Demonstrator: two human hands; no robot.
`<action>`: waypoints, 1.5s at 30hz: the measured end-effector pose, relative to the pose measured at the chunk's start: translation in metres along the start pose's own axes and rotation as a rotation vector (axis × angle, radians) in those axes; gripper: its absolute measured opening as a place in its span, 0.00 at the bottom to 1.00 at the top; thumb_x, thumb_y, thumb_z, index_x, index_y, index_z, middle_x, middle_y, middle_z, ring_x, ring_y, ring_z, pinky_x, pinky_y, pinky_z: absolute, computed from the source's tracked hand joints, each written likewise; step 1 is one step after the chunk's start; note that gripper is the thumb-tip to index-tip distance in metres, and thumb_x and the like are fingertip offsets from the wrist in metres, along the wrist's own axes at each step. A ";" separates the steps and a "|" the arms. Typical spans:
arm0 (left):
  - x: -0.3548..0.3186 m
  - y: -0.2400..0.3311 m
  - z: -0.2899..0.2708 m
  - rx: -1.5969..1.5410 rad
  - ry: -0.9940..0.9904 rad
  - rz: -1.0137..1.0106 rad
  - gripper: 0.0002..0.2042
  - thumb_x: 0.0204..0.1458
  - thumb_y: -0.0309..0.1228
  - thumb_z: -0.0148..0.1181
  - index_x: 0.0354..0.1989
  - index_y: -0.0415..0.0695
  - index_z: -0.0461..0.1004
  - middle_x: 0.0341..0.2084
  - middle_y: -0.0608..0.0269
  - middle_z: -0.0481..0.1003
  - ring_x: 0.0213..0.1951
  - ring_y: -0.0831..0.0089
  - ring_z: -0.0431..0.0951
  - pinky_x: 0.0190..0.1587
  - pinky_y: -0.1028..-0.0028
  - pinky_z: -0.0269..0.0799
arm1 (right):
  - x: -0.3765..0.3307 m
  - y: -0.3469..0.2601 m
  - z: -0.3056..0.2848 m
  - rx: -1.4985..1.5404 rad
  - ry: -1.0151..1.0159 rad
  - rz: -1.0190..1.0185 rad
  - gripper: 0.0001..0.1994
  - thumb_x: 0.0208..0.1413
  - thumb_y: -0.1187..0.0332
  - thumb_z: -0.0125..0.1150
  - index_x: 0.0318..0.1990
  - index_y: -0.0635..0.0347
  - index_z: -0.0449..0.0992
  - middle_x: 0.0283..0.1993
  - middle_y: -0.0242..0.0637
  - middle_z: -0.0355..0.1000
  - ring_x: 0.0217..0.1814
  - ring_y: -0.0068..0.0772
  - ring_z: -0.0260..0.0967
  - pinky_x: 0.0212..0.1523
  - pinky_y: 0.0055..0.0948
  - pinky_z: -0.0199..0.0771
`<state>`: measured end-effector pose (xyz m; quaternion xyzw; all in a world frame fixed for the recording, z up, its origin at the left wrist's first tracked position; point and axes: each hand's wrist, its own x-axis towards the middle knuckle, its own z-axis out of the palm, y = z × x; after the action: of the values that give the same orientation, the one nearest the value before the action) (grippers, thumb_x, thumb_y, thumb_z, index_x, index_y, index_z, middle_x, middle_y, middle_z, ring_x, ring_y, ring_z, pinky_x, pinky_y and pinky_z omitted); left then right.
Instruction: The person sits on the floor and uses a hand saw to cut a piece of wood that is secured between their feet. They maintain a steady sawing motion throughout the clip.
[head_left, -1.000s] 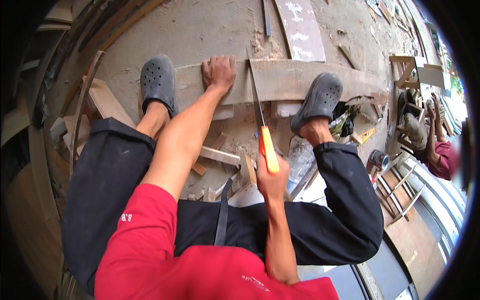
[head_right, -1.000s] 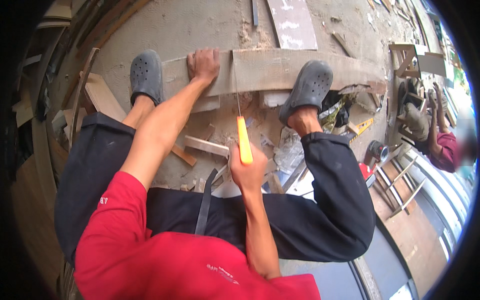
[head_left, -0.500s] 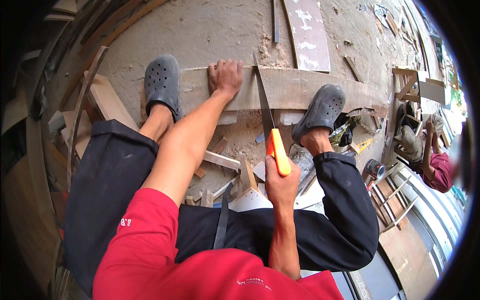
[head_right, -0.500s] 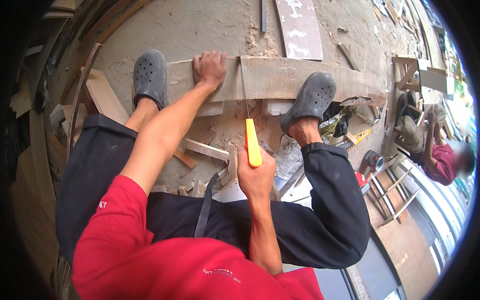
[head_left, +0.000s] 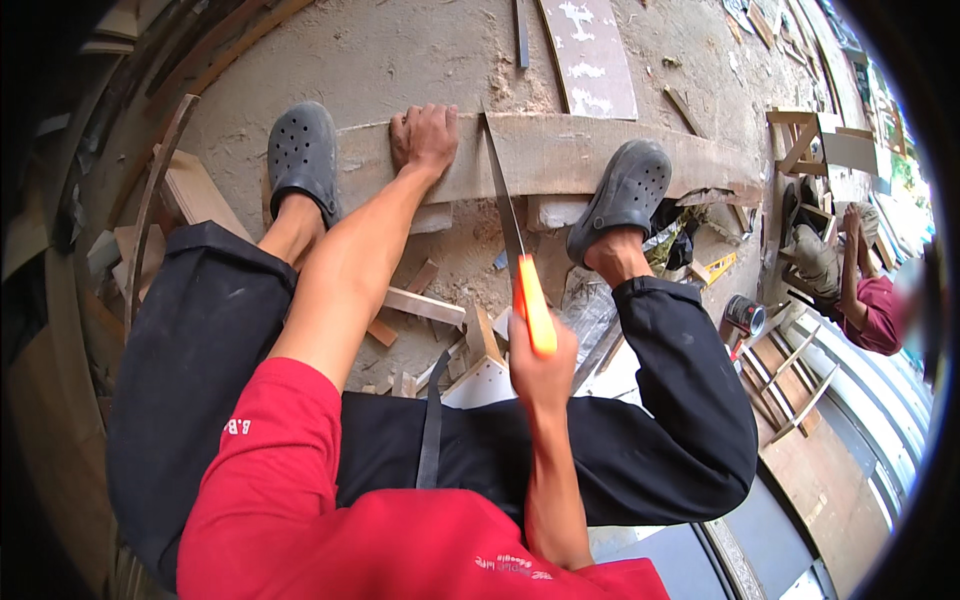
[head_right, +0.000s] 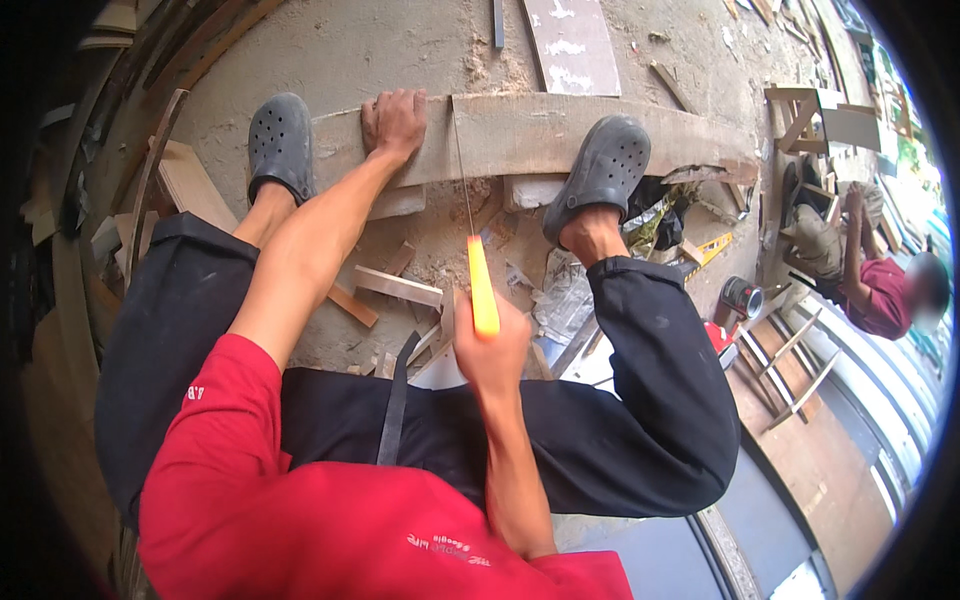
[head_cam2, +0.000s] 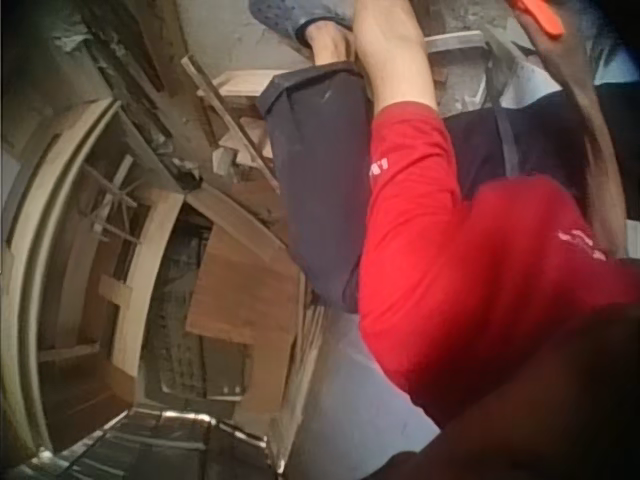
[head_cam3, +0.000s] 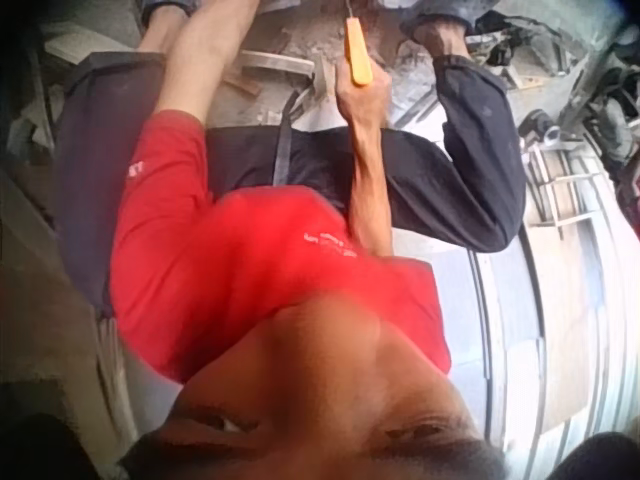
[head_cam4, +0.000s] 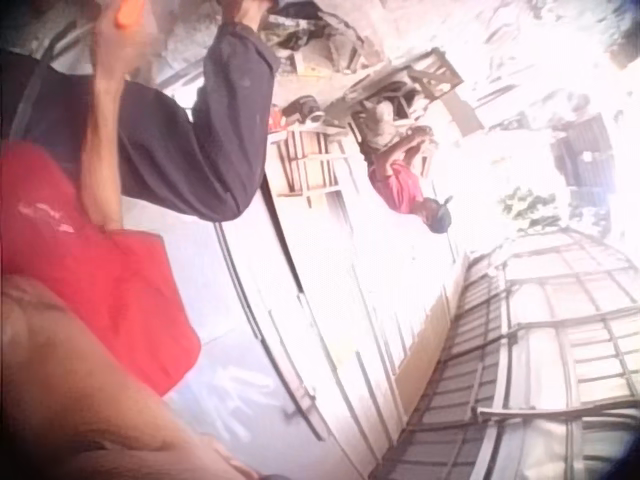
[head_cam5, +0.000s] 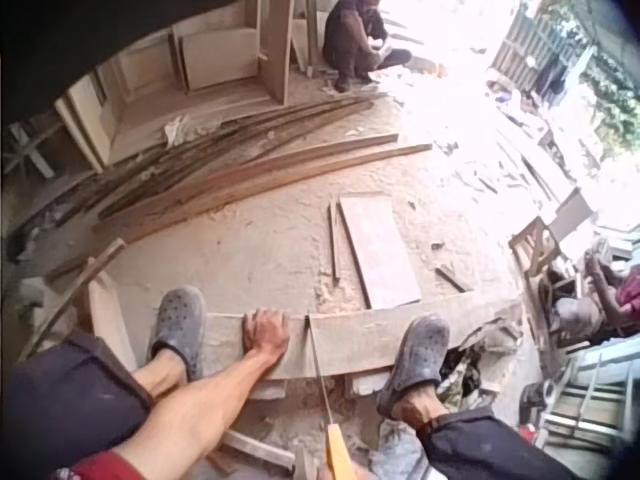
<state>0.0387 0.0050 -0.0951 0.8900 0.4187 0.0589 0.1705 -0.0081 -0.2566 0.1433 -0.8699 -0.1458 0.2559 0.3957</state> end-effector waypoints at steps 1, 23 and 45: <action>-0.004 0.000 0.000 -0.004 -0.016 0.009 0.23 0.66 0.47 0.38 0.39 0.47 0.79 0.42 0.61 0.78 0.50 0.63 0.72 0.54 0.59 0.55 | 0.014 0.004 0.009 -0.012 0.012 -0.042 0.10 0.53 0.69 0.61 0.26 0.68 0.73 0.20 0.51 0.69 0.20 0.52 0.67 0.25 0.39 0.67; 0.004 -0.009 -0.013 0.008 -0.250 0.078 0.23 0.66 0.46 0.38 0.55 0.44 0.71 0.59 0.55 0.67 0.68 0.56 0.54 0.69 0.47 0.39 | 0.051 -0.028 0.023 -0.052 0.035 0.000 0.13 0.53 0.63 0.60 0.28 0.66 0.75 0.26 0.56 0.73 0.32 0.62 0.73 0.33 0.49 0.71; -0.031 0.010 -0.081 0.058 -0.627 -0.041 0.43 0.49 0.52 0.64 0.73 0.69 0.46 0.75 0.63 0.38 0.73 0.42 0.33 0.65 0.28 0.40 | 0.024 -0.024 0.015 -0.030 0.042 0.036 0.14 0.52 0.62 0.60 0.28 0.67 0.76 0.25 0.55 0.72 0.30 0.57 0.73 0.32 0.46 0.71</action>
<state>0.0062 -0.0039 -0.0142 0.8606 0.3650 -0.2339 0.2672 0.0025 -0.2206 0.1455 -0.8834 -0.1257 0.2426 0.3807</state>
